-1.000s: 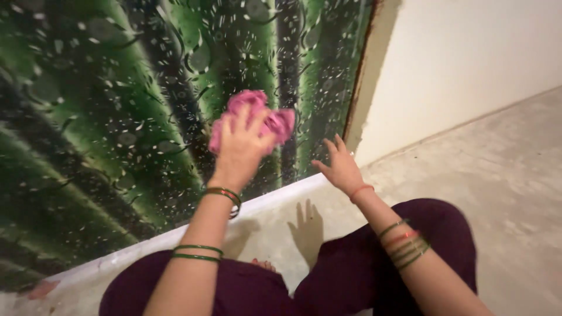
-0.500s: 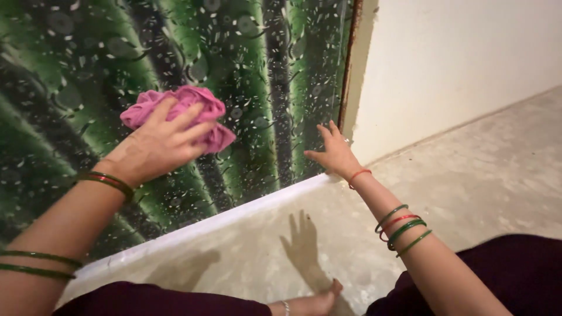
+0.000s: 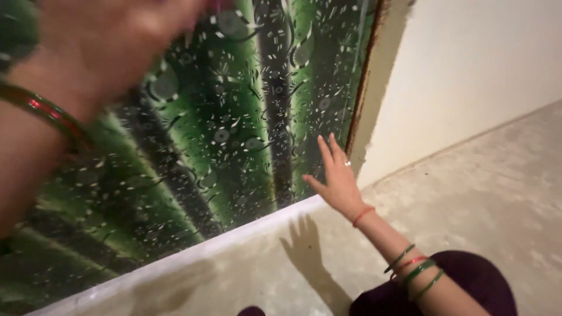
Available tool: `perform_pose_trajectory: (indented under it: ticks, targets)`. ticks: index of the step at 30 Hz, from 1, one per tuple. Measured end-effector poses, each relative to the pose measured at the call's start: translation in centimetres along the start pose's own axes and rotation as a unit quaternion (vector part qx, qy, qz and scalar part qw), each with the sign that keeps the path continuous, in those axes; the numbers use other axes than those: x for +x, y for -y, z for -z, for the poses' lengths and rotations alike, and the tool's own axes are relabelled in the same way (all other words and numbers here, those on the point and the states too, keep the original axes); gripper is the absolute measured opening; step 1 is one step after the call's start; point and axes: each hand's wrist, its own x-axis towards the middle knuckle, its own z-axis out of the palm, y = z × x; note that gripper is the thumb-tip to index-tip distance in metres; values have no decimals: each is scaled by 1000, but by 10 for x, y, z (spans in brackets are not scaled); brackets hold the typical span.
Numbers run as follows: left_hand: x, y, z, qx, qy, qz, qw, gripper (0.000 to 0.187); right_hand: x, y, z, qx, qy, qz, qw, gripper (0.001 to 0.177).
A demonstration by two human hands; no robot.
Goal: The person sits on the floor and wipes a green patterned wall with a pink cloth. They use circular and back-and-forth motions to clean the surface, occasionally using their left hand to steady themselves against the wall.
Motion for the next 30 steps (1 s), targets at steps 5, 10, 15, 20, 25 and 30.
perform_pose_trajectory:
  ticks: [5, 10, 15, 20, 25, 30]
  targets:
    - [-25, -51, -89, -23, 21, 79, 996, 9, -7, -33, -43, 85, -12, -7, 996, 96]
    - [-74, -200, -139, -3, 29, 92, 995, 13, -20, -79, -84, 112, -41, -98, 988, 92]
    - [-132, -340, -127, -340, 225, -59, 911, 33, -13, -121, -112, 104, -54, -102, 988, 94]
    - [-98, -317, -126, -376, 176, 11, 910, 33, -19, -148, -128, 133, -43, -111, 984, 96]
    - [16, -279, -170, -291, 3, 179, 940, 23, -39, -169, -138, 224, -20, -141, 964, 85]
    - [51, -356, -205, -252, 81, 47, 963, 42, -48, -203, -152, 400, -7, -327, 856, 68]
